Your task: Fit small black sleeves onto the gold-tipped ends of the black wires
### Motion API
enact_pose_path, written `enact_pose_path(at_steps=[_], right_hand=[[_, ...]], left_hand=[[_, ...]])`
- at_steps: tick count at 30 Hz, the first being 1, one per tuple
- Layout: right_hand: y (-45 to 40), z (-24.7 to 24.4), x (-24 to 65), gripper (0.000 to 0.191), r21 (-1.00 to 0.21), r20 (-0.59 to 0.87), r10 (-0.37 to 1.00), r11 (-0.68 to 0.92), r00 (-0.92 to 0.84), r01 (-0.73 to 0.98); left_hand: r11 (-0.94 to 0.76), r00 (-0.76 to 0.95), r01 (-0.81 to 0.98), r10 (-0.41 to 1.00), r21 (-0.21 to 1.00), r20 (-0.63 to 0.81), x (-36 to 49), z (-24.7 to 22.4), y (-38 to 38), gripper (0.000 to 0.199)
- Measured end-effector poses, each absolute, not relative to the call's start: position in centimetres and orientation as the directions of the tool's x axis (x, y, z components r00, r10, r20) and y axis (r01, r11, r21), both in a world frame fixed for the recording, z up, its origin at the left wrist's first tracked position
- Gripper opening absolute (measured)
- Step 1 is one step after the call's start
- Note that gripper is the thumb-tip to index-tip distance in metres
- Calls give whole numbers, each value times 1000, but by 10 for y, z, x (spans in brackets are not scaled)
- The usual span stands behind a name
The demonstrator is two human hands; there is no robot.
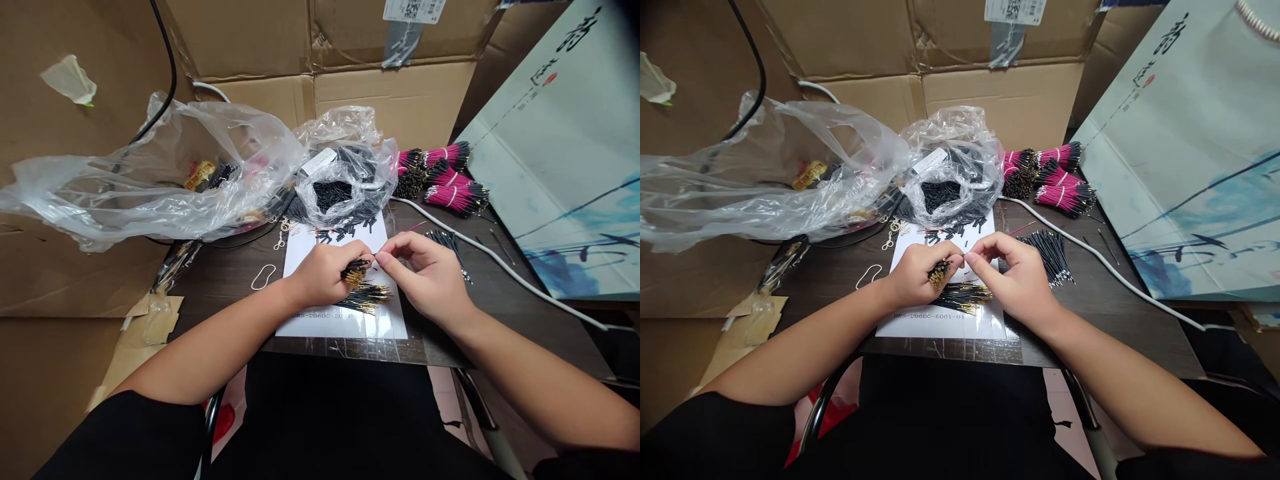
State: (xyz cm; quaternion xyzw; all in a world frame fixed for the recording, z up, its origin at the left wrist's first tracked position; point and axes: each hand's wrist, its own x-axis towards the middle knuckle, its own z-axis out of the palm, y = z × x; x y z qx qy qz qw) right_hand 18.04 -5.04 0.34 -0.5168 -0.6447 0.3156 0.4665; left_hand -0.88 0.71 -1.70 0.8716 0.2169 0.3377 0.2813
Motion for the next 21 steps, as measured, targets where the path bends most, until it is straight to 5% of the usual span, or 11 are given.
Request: enact_pose_path(at_steps=[12, 17, 21], right_hand=[[-52, 4, 180, 11, -914, 250, 968, 241, -16, 325], [-56, 8, 179, 9, -859, 401, 914, 350, 66, 374], [-59, 10, 179, 15, -794, 519, 854, 494, -28, 353]], left_hand=[[-781, 666, 219, 558, 585, 495, -9, -19, 10, 14], [-800, 699, 298, 555, 521, 452, -11, -19, 12, 22], [-787, 707, 377, 586, 489, 397, -11, -17, 13, 29]])
